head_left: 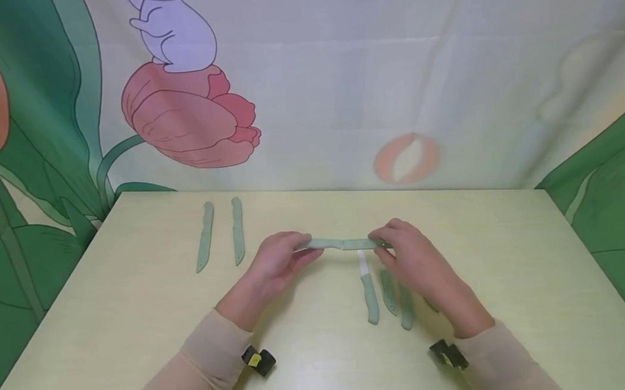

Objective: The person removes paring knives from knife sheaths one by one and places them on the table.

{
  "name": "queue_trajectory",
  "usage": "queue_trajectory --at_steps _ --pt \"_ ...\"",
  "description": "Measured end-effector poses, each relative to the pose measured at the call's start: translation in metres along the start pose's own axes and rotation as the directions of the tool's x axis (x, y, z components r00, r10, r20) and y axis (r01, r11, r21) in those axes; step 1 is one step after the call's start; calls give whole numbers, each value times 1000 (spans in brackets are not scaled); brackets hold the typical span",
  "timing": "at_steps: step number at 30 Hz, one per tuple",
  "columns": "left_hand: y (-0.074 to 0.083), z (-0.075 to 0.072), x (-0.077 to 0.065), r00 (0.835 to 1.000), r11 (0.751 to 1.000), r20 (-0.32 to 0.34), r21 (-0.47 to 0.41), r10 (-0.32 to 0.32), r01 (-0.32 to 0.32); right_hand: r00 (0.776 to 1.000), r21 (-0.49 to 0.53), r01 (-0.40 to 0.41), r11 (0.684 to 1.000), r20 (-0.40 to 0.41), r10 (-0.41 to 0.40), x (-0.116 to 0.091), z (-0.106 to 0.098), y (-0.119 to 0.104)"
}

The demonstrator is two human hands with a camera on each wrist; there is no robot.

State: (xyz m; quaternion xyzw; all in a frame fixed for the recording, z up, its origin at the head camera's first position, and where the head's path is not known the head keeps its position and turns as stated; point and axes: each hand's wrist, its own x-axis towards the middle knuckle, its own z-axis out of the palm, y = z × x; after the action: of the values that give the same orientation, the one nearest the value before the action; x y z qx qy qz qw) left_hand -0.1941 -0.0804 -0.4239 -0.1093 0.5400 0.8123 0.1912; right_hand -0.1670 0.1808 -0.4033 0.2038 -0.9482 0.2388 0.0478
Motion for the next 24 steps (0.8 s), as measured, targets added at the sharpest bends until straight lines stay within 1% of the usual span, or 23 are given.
queue_trajectory --at_steps 5,7,9,11,12,13,14,15,17,19,20,22,24 --pt "2 0 -1 1000 1000 4 17 20 -20 1000 -4 9 1000 -4 -9 0 -1 0" --pt "2 0 -1 999 998 5 48 35 -36 1000 1 9 1000 -6 -9 0 -1 -1" --pt "3 0 -1 999 993 7 104 53 -53 1000 6 7 1000 -8 -7 0 -2 -1" --pt "3 -1 -1 997 977 13 194 82 -83 1000 4 5 1000 -7 -5 0 -3 -1" --pt "3 -1 -1 995 963 17 251 103 -104 1000 2 4 1000 -7 -4 0 -3 -1" --pt "4 -2 -1 991 941 23 311 129 -130 1000 1 4 1000 -6 -4 -1 -3 -1" --pt "4 -2 -2 987 911 25 381 160 -158 1000 1 3 1000 -6 -3 -1 -4 -2" --pt "4 -2 -2 981 874 28 450 194 -185 1000 0 4 1000 -5 -4 -1 -4 -2" --pt "5 -3 -4 965 787 41 570 259 -236 1000 -1 6 1000 -4 -6 -1 -4 -2" --pt "7 -3 -6 947 694 60 666 316 -273 1000 -1 9 1000 -5 -9 -1 -5 -2" --pt "7 -3 -7 938 649 74 703 339 -290 1000 -2 10 1000 -6 -10 -1 -5 -2" --pt "8 -2 -9 920 576 117 748 373 -329 1000 -5 13 1000 -7 -13 -1 -5 -2" --pt "8 0 -10 900 491 165 791 402 -365 1000 -6 15 1000 -8 -15 -1 -5 -2"
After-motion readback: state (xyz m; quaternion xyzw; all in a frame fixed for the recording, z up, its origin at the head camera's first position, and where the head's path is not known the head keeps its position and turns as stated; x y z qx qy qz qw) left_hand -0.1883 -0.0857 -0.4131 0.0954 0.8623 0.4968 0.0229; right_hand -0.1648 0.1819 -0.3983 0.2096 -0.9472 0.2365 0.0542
